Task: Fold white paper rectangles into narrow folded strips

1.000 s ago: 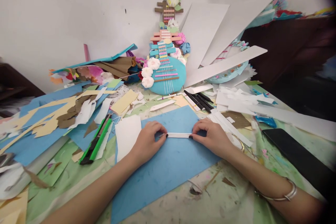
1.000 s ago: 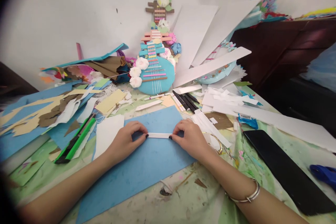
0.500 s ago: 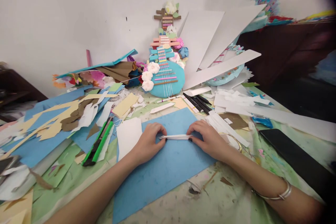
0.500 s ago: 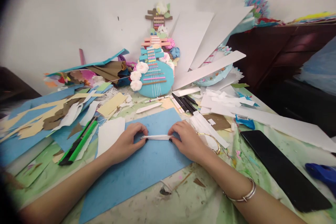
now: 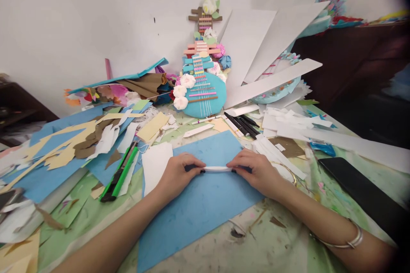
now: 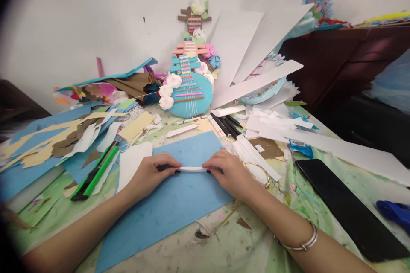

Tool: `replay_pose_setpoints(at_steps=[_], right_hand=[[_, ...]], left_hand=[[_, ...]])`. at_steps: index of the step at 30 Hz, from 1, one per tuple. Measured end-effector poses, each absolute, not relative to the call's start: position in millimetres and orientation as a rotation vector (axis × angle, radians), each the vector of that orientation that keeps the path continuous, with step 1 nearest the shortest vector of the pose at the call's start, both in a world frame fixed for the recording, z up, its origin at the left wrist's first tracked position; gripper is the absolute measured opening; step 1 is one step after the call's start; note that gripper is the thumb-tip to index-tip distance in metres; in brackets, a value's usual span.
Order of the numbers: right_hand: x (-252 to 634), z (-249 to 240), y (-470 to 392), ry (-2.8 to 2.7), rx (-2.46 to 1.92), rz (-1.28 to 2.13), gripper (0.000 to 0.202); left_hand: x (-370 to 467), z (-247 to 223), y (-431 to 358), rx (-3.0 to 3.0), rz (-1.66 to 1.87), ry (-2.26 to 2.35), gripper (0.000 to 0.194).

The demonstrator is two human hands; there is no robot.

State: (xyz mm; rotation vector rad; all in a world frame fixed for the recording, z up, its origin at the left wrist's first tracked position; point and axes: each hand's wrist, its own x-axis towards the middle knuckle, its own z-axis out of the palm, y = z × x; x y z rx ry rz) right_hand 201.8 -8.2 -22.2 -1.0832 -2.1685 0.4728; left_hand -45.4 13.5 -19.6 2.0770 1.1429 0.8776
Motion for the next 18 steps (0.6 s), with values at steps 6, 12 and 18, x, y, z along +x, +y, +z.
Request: replay_pose_setpoints(at_steps=[6,12,18], right_hand=[[200.6,-23.2,-8.9,-2.234,-1.024,0.363,0.019],[204.8,-25.8,-5.6,-2.219,-1.067,0.324,0.019],[205.5,-25.8,-7.2,-2.156,-1.139,0.411,0.017]], left_hand=[[-44.5,-21.4,11.4,2.236,0.939,1.106,0.009],[-46.3,-27.0,11.7,2.509,1.047,0.985,0.013],[-49.9,-23.7,9.7,2.447,0.993,0.975,0.022]])
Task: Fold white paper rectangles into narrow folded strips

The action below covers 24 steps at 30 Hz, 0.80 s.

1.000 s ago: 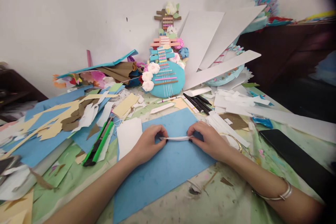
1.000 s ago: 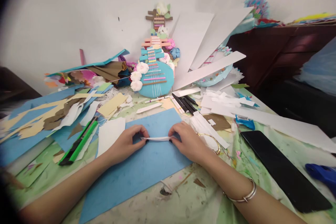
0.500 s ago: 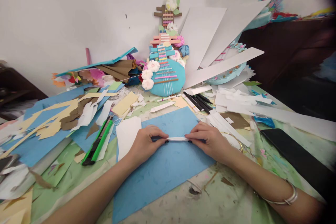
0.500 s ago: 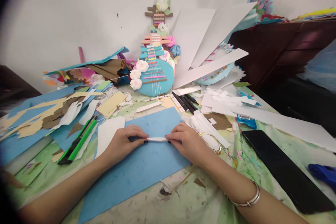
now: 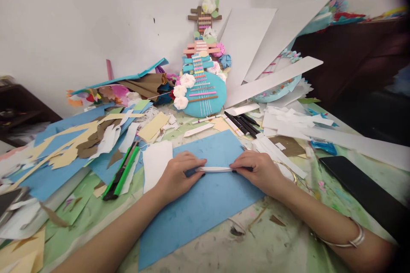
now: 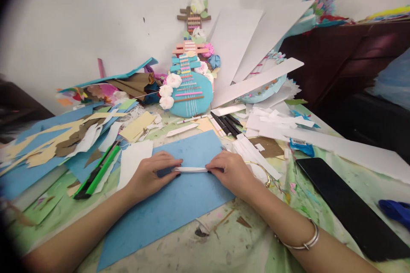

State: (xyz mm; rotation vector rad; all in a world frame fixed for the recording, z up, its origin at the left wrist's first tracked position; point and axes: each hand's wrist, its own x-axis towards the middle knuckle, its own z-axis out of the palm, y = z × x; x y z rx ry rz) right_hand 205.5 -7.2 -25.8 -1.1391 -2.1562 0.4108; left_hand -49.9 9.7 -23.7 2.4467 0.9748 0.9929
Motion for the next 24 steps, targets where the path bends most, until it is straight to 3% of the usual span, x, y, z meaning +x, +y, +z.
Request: replay_pose_setpoints(at_steps=[8,24], right_hand=[[205.1,-23.6,-7.4,-2.171,-1.161,0.414,0.018],[203.3,-19.9,-10.8,-2.143,-1.273,0.465,0.015]], left_hand=[[-48.8,-18.2,8.9,2.425,0.856,0.921,0.009],[-51.8,-23.7,9.8,2.615,0.823,0.936,0.012]])
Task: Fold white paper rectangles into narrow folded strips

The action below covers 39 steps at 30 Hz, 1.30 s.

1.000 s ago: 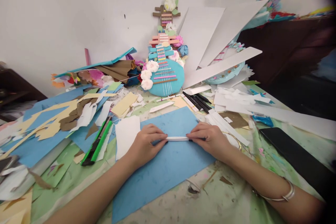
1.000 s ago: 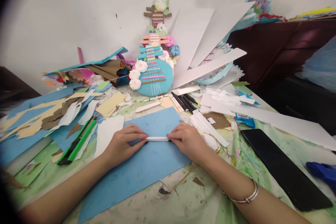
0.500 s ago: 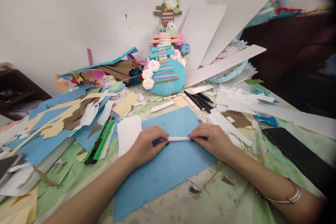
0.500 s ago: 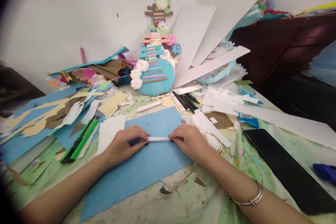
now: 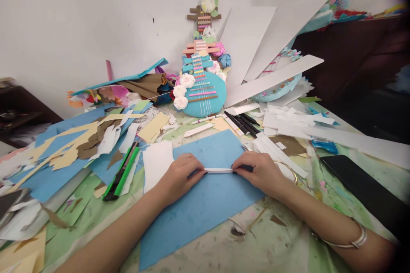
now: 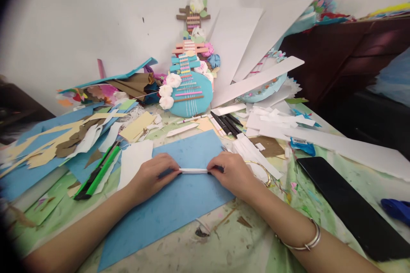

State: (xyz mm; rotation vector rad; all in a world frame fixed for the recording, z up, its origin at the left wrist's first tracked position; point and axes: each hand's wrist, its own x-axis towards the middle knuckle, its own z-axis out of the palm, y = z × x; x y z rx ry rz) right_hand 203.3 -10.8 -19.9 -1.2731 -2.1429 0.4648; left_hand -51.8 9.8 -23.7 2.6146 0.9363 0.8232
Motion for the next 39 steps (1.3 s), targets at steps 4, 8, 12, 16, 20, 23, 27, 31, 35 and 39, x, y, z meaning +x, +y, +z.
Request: replay_pose_setpoints(at_steps=[4,8,12,16,20,23,27,31,35,39], right_hand=[[204.4,-18.3,-10.0,-2.142,-1.300,0.484,0.015],[203.9,-15.4,-11.6,-2.161,-1.257,0.462,0.014],[196.6,-9.1,-18.0,-2.245,-1.133,0.490,0.022],[187.5,-5.5,-24.2,-2.304,-1.121,0.529,0.023],[184.5,-7.9,-26.0,-2.332,-1.063,0.499,0.015],[185.1,-10.0,-25.5,-2.338,-1.077,0.491,0.014],[185.8,-9.9,-24.8,-2.326,-1.096,0.500,0.014],[184.3,-6.6,-26.9,-2.307,-1.094,0.537,0.015],[180.1,-2.7,-32.5,-2.234,-1.092,0.624,0.015],[175.5,0.2,-37.2,-2.189,-1.068,0.657,0.015]], left_hand=[[-51.8,-25.0,10.7,2.586,0.898,0.963,0.019],[-49.2,-24.0,11.1,2.563,0.889,0.900,0.022],[-43.6,-21.6,7.1,2.523,0.867,0.891,0.021],[-36.5,-20.9,0.1,2.489,0.914,0.797,0.017],[-32.5,-20.5,-4.7,2.453,0.930,0.753,0.016],[-32.4,-20.5,-5.3,2.458,0.948,0.749,0.017],[-33.5,-21.2,-4.1,2.504,0.966,0.730,0.018],[-32.5,-20.2,-5.6,2.469,0.959,0.766,0.020],[-27.3,-17.6,-12.2,2.367,0.883,0.813,0.022],[-22.3,-13.7,-18.9,2.225,0.808,0.900,0.015]])
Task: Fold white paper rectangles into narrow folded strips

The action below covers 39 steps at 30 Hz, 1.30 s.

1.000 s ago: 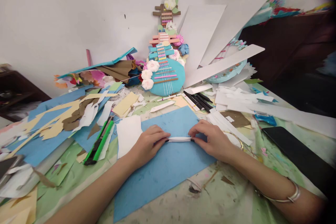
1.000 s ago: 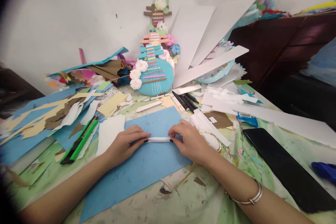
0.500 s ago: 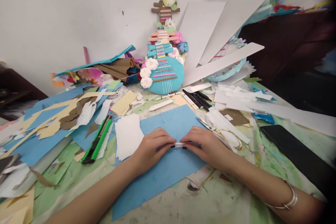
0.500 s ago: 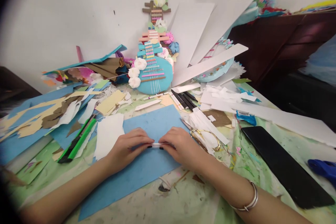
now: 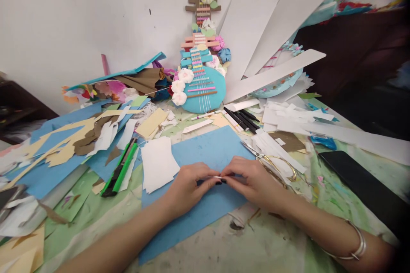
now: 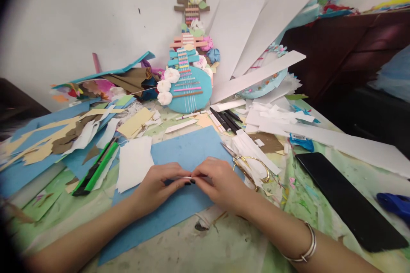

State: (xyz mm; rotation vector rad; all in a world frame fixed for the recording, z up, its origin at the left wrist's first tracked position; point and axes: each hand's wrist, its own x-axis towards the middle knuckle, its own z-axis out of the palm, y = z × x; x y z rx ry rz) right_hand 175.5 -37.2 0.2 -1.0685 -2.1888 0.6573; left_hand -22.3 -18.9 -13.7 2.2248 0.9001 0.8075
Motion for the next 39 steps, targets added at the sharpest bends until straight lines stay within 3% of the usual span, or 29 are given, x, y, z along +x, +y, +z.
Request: replay_pose_setpoints(at_steps=[11,39], right_hand=[[181.1,0.1,-32.7,-1.964,-1.275,1.041,0.011],[195.4,-13.0,-19.6,-1.810,-1.270,1.091,0.018]], left_hand=[[-25.4,-8.0,-21.9,1.991,0.660,1.113,0.019],[-27.6,-8.9,-13.5,1.787,0.753,1.157,0.015]])
